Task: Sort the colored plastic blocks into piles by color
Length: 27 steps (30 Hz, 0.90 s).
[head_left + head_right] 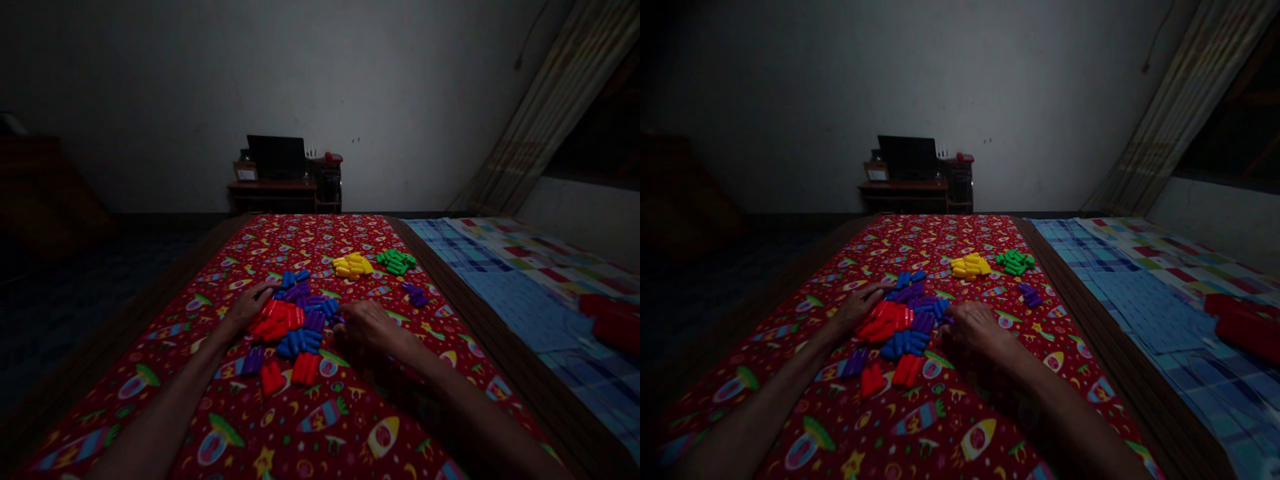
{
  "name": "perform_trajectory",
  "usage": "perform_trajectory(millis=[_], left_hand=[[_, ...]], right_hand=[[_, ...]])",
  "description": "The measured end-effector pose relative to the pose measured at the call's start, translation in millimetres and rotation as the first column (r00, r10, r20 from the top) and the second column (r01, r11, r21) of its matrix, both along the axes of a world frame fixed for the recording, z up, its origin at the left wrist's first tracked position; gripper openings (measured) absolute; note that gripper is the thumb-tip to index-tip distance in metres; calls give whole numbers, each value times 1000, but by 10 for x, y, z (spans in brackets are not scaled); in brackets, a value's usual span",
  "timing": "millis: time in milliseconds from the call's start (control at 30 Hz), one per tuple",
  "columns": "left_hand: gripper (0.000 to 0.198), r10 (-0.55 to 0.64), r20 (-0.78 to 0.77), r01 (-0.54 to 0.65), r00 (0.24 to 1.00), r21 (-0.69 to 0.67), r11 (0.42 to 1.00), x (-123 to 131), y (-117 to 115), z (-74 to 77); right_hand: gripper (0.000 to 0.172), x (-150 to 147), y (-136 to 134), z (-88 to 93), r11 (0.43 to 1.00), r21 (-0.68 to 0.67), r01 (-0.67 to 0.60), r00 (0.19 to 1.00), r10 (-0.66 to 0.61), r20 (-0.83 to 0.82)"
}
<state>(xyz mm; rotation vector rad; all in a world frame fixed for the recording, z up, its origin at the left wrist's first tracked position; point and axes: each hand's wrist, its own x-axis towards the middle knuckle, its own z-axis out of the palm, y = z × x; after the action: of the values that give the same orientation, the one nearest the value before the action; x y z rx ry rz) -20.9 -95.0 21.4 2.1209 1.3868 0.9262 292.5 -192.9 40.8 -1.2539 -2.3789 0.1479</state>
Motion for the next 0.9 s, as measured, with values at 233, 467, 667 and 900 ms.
perform_trajectory(millis=[233, 467, 667, 900], left_hand=[[53, 12, 14, -12, 1000, 1, 1000, 6, -14, -8], [53, 4, 13, -4, 1000, -8, 1000, 9, -15, -5], [55, 2, 13, -2, 1000, -11, 1000, 9, -13, 33], [55, 6, 4, -6, 1000, -12, 1000, 15, -18, 45]], right_hand=[[25, 71, 65, -60, 1000, 1, 20, 993, -20, 118], [30, 1023, 413, 263, 886, 79, 456, 888, -459, 20], [24, 1664, 471, 65, 810, -66, 582, 813, -581, 36], [31, 1370, 447, 169, 826, 6, 564, 826, -563, -32]])
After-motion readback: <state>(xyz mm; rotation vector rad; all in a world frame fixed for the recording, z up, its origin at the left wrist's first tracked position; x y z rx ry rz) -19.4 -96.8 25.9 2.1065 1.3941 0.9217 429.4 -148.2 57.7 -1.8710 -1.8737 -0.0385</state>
